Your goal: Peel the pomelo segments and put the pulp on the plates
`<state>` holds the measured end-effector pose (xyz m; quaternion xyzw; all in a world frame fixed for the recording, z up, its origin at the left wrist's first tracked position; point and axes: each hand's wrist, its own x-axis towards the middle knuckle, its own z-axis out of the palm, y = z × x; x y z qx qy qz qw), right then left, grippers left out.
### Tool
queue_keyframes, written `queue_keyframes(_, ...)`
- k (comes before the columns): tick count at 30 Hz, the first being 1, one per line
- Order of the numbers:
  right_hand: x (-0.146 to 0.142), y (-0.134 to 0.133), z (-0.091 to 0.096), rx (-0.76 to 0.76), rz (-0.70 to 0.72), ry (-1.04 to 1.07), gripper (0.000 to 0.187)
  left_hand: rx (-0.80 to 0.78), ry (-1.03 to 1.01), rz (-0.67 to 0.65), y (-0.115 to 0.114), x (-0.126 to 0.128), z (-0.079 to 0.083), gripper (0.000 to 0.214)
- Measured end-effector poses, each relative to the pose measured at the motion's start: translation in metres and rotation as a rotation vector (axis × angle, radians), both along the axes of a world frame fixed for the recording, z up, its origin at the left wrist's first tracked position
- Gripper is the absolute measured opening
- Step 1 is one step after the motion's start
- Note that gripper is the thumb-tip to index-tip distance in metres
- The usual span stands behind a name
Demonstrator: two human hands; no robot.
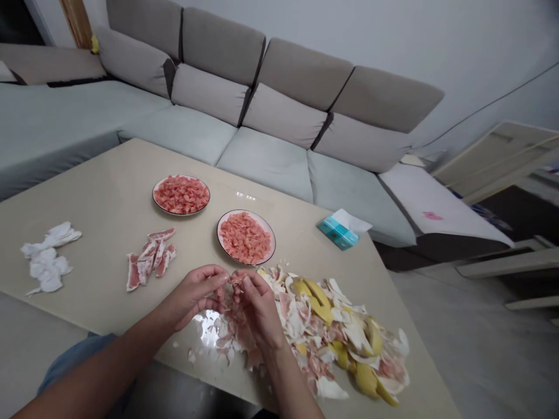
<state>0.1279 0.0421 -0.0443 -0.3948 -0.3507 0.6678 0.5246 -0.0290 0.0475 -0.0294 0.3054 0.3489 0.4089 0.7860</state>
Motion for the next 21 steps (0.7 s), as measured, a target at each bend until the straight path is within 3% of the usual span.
queue_keyframes(10,0.006,0.002,0.001,0.072,0.025,-0.233,0.022,0.087,0.263,0.011,0.0,0.001,0.003,0.025)
queue_keyframes(16,0.0,-0.003,0.008,0.029,0.082,-0.273,0.031,0.297,0.449,0.118,0.001,0.004,-0.003,0.014)
queue_keyframes(21,-0.003,-0.003,0.01,-0.01,0.074,-0.259,0.025,0.489,0.608,0.219,0.002,0.004,-0.006,0.009)
